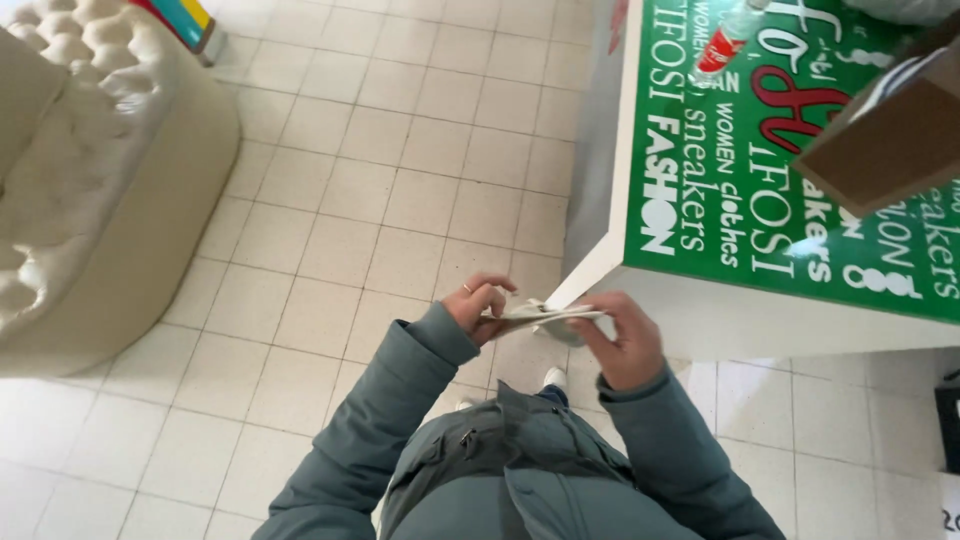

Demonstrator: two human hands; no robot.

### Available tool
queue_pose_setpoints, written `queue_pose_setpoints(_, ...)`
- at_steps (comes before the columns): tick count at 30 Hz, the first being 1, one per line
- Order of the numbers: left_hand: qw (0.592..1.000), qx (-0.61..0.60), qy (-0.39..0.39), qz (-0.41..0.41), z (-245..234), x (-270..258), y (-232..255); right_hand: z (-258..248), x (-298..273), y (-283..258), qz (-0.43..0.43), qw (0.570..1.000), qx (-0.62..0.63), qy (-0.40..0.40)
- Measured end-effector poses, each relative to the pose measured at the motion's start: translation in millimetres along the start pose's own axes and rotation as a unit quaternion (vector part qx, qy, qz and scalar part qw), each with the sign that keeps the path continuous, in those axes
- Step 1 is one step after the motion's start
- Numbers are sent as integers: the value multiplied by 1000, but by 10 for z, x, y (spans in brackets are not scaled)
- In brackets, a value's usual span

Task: The person sprays a green counter with a cleaning solution and wipes it with a cloth. They move a shoe box and a plastic bag to reach different areas, then wipe the counter surface and edges. The person briefly picks up a sneaker and places it back on the counter before continuing to wipe.

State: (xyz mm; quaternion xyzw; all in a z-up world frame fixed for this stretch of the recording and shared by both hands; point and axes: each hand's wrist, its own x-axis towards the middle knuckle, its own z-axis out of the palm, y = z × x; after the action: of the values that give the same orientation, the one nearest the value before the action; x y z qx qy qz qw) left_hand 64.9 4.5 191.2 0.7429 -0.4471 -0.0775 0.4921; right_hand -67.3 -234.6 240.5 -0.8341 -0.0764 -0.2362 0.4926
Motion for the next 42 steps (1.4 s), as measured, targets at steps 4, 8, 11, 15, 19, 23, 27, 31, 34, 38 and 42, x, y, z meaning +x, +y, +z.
queue_pose_setpoints(4, 994, 70, -44, 73, -46, -31, -26, -271, -88, 5, 57, 997, 44, 32)
queue_pose_setpoints(8, 971, 138, 1, 197, -151, 26, 296, -417, -169, -142, 72, 993, 72, 52)
queue_pose_setpoints(11, 968, 164, -97, 162, -338, 127, 491, -525, -243, -96, 97, 986, 110, 85)
queue_pose_setpoints(15, 973, 133, -164, 96, -483, 351, 528, -751, -338, 70, 110, 983, 70, 133)
queue_pose_setpoints(19, 982, 107, -117, 106, -290, 803, 329, -1096, -243, 418, 178, 966, 6, 188)
queue_pose_setpoints(23, 995, 69, 19, 75, 11, 1590, 264, -1640, 307, 646, 192, 953, -6, 236)
queue_pose_setpoints(27, 987, -11, 101, 124, -99, 2327, 1055, -2294, 838, 444, 16, 968, 49, 246)
queue_pose_setpoints(31, 949, 105, 129, 269, 104, 2625, 1076, -2769, 738, 561, -35, 964, 150, 217)
queue_pose_setpoints(34, 953, 95, 84, 276, 546, 2488, 591, -2879, 291, 1046, 25, 986, 145, 82)
queue_pose_setpoints(38, 986, 52, 1, 160, 1382, 1896, -418, -2559, -466, 1798, 263, 946, 154, -112)
queue_pose_setpoints(42, 987, 89, -36, 129, 1704, 1501, -846, -2452, -866, 2289, 306, 917, 182, -180)
